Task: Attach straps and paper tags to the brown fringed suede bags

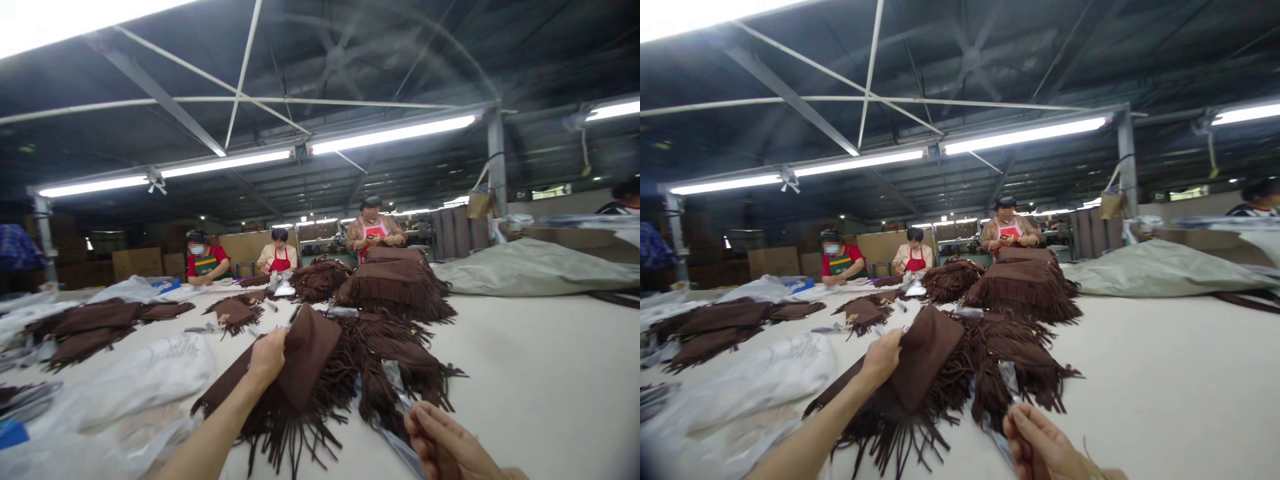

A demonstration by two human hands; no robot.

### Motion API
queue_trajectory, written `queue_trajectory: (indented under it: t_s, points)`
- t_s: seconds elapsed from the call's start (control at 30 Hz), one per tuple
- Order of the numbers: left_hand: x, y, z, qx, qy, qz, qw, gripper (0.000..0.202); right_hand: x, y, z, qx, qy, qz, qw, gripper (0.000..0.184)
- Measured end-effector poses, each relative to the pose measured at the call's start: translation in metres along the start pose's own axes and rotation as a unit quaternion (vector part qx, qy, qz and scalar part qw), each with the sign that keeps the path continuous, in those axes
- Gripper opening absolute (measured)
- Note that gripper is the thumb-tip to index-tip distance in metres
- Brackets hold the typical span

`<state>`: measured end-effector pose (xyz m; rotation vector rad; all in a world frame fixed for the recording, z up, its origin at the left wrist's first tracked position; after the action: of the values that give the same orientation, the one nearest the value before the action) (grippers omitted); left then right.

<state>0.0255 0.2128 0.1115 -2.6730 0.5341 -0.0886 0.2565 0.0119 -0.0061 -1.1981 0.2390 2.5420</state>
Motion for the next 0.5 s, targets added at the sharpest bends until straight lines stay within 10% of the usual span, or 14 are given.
queue_trajectory:
  t_s: [0.23, 0.37, 0.5]
  points:
    - [0.016, 0.112, -0.07, 0.148, -0.042, 0.246, 0.957, 0.03, 0.017, 0.003, 0.003, 0.02, -0.043, 0.089, 0.995, 0.05]
    - [0.001, 0.182, -0.042, 0.204, -0.033, 0.321, 0.924, 0.03, 0.029, 0.011, 0.025, -0.047, -0.038, 0.098, 0.993, 0.064]
    - [-0.018, 0.211, -0.002, 0.095, -0.017, 0.279, 0.955, 0.035, 0.047, 0.023, 0.037, -0.057, 0.084, 0.113, 0.988, 0.048]
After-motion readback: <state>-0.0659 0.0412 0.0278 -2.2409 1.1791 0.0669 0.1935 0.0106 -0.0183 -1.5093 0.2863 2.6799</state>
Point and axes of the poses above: each hand's wrist, its own y-axis away from the middle knuckle, its own z-axis out of the palm, x = y × z, the point moved 8 cm from there along -y, towards the middle knuckle, and after that the axes turned 4 degrees about -z, right-handed, at the moved point
